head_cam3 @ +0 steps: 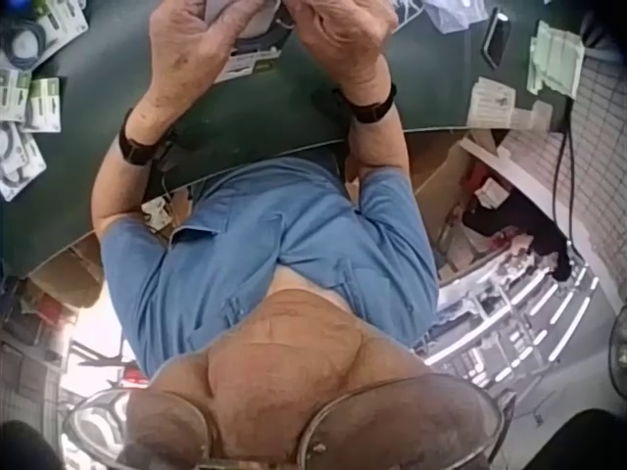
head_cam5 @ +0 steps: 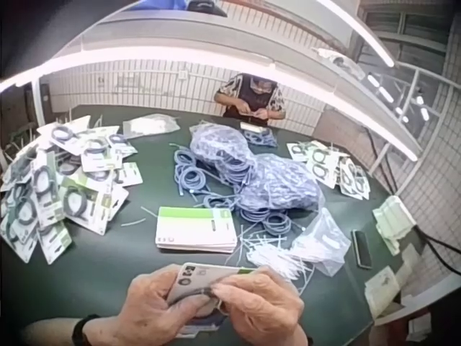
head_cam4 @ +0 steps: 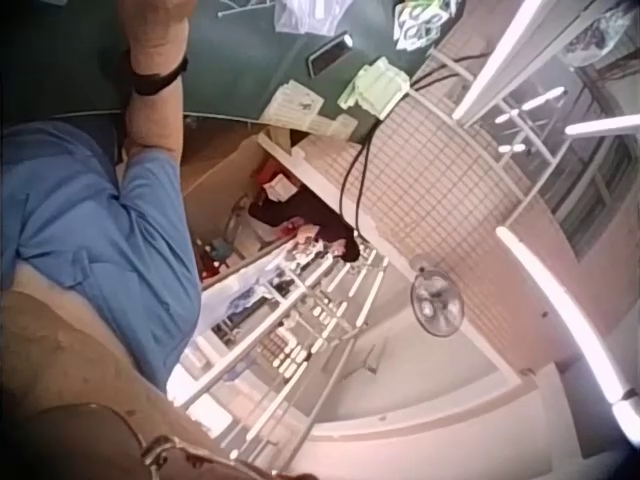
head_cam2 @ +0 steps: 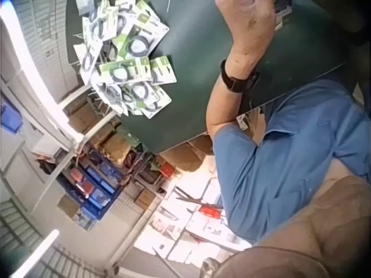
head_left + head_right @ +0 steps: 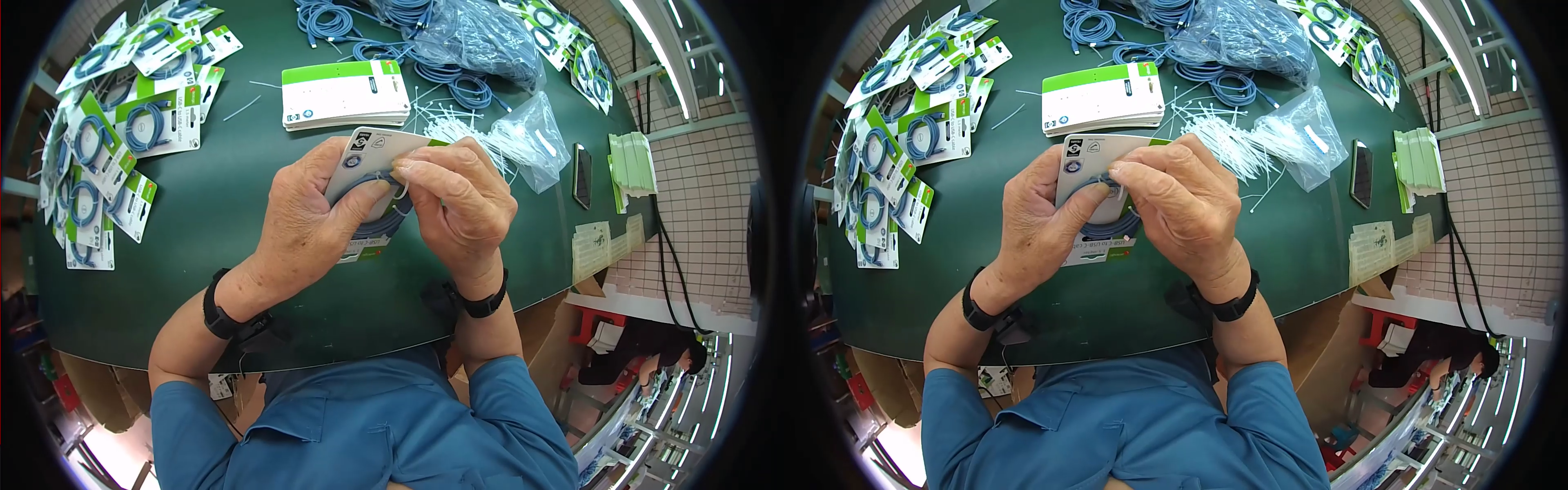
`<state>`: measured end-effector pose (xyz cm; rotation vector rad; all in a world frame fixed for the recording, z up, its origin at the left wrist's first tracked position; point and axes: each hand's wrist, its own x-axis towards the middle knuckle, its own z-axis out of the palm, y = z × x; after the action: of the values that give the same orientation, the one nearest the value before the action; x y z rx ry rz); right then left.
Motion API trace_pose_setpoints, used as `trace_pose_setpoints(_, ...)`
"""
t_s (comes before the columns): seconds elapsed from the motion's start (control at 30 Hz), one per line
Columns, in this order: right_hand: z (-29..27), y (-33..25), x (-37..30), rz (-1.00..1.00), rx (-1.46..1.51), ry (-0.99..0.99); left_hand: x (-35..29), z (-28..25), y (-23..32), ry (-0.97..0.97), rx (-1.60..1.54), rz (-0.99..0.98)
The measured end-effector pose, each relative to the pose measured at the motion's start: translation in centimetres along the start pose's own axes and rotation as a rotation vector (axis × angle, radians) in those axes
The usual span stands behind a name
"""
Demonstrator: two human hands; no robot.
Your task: The person packages a cable by hand, placing it onto a cardboard backing and threading a plastic tie through the holes. They tighten the tie around the cable, turn the card over, and repeat the process with another cable and card.
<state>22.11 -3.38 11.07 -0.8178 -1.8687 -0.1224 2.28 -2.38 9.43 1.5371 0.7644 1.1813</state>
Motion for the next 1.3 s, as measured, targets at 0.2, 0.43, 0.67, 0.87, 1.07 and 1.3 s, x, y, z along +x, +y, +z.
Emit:
trace_pose_setpoints(0.2, -0.6, -0.3, 0.7, -0.05, -0.035, -0.055, 0.3, 0.2, 0.3, 0.021, -0.063, -0.029)
trace_pose_setpoints(0.43, -1.1, 0.0, 1.0, -0.04, -0.056, -0.088, 0.6, 0.1, 0.9, 0.01, -0.052, -0.064)
trace_pose_setpoints(0.67, -2.8, 0.2, 1.2, 0.102, 0.025, -0.21, 0.6, 0.5, 1.5, -0.026, 0.046, -0.066)
trace_pose_setpoints(0.87, -5.4, 1.2, 1.3, 0.472, 0.235, 0.042, 1.1, 1.9, 2.3, -0.07, -0.016, -0.107)
trace_pose_setpoints(1.07, -6.7, 5.7, -1.0, 1.094, 0.869, -0.101, 1.1, 4.1, 3.2, -0.131, -0.189, -0.154)
trace_pose_setpoints(1.3, -5.1, 5.8, -2.7, 1.124, 1.354, -0.269, 1.1, 5.1, 2.8, -0.135, -0.173, -0.145)
